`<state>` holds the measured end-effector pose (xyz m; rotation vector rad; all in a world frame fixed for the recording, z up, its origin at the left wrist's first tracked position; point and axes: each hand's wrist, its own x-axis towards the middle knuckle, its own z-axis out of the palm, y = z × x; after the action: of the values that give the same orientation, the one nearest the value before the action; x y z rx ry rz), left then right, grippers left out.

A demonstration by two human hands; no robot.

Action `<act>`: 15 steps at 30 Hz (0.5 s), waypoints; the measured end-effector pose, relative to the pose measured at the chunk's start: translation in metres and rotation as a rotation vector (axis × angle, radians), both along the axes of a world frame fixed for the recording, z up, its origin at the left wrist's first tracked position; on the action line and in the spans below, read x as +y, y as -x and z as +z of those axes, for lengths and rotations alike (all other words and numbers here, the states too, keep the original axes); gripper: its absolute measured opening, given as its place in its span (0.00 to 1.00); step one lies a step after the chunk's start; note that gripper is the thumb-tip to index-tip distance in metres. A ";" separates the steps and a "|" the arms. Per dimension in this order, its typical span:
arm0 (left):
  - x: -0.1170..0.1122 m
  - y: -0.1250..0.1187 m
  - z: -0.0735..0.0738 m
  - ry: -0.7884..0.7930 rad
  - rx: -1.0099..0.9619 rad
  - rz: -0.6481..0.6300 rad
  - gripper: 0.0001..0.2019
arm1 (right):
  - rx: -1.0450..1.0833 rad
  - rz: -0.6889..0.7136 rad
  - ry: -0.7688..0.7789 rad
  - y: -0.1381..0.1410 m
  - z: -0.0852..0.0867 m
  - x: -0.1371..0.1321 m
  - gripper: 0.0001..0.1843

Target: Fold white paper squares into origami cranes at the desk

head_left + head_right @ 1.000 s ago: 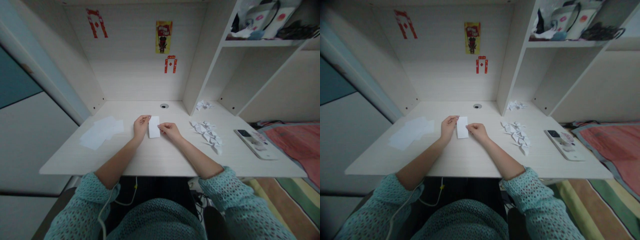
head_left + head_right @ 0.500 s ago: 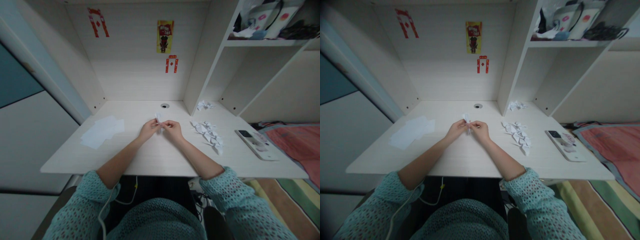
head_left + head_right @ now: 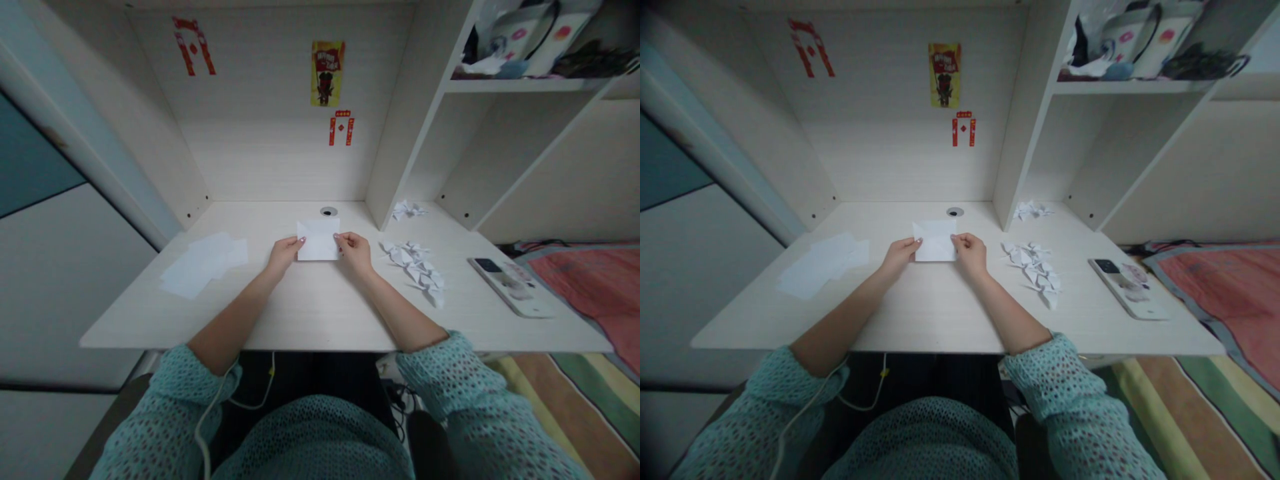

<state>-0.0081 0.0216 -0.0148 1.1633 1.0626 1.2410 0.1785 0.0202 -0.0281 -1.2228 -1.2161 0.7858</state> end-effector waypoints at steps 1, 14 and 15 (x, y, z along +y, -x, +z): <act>0.000 0.000 0.000 0.024 -0.021 -0.018 0.13 | 0.009 -0.001 0.010 -0.001 -0.001 0.001 0.22; 0.007 0.009 0.007 0.185 -0.213 -0.094 0.12 | 0.110 0.368 -0.042 -0.001 0.019 -0.008 0.16; 0.007 0.009 0.007 0.196 -0.229 -0.088 0.12 | 0.106 0.385 -0.039 -0.001 0.019 -0.008 0.17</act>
<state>-0.0174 0.0283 -0.0077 0.8858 0.9286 1.1433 0.1798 0.0122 -0.0094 -0.9121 -1.3909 1.0885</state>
